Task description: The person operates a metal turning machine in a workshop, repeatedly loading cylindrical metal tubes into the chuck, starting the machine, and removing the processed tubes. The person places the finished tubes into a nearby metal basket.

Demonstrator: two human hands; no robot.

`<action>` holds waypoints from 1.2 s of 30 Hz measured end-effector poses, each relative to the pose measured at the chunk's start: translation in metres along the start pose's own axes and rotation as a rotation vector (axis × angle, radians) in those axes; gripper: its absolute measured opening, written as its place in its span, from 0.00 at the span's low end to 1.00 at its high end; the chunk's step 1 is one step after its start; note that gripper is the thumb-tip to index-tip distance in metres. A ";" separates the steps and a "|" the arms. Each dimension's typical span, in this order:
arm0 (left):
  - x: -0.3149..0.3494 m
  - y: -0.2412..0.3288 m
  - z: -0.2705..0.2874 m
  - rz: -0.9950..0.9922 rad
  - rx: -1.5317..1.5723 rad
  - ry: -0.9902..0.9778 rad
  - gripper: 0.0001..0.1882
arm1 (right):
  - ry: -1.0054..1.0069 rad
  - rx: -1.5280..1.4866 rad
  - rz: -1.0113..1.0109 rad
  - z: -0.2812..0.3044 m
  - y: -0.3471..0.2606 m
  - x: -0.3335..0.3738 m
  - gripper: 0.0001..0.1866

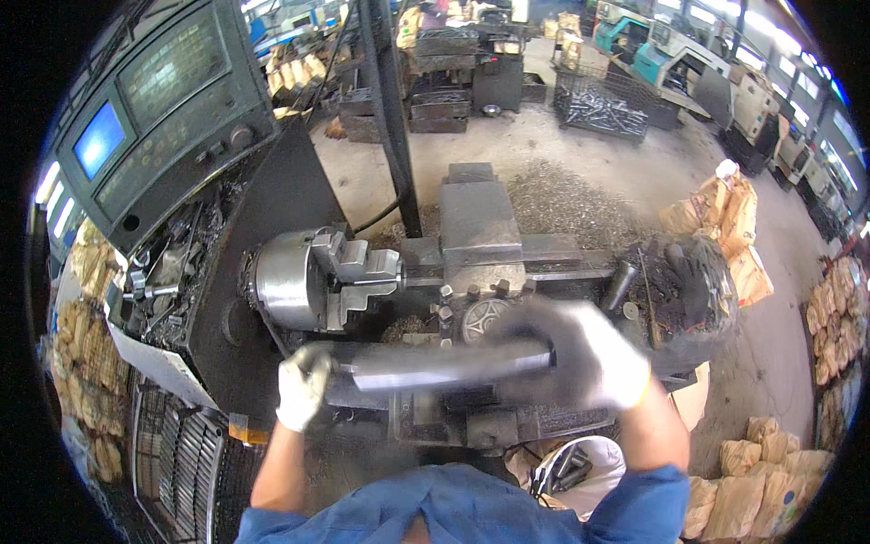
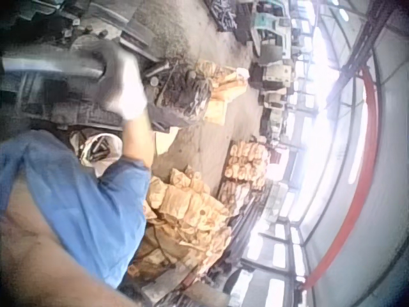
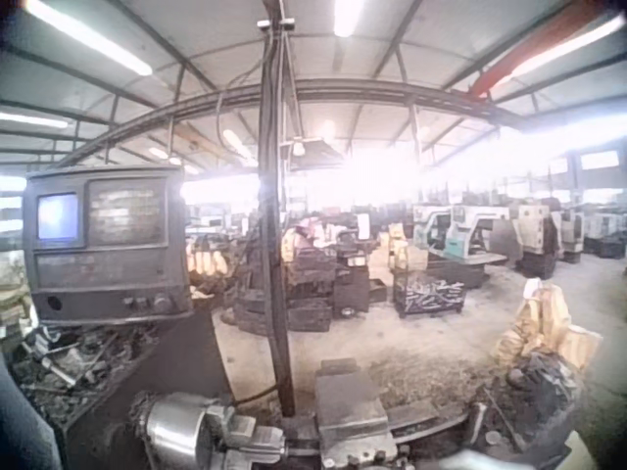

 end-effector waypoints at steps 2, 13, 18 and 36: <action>0.053 -0.086 -0.027 0.250 -0.055 -0.086 0.15 | -0.096 0.457 0.018 0.016 0.037 -0.045 0.28; 0.278 -0.255 -0.019 0.955 0.700 1.039 0.31 | -0.545 0.585 -0.236 -0.052 0.242 -0.157 0.20; 0.273 -0.254 0.010 0.768 0.840 1.227 0.30 | -0.546 0.426 -0.190 -0.074 0.288 -0.157 0.21; 0.274 -0.281 0.054 0.637 0.872 0.940 0.22 | -0.493 0.025 -0.110 -0.091 0.172 -0.245 0.38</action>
Point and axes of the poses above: each hand's wrist, its own x-axis away from the middle knuckle, its own z-axis out of the back of the hand, y = z × x, the point moved 5 cm from there along -x, towards the middle knuckle, and after that the axes turned 10 degrees about -y, right-handed, at the moved point
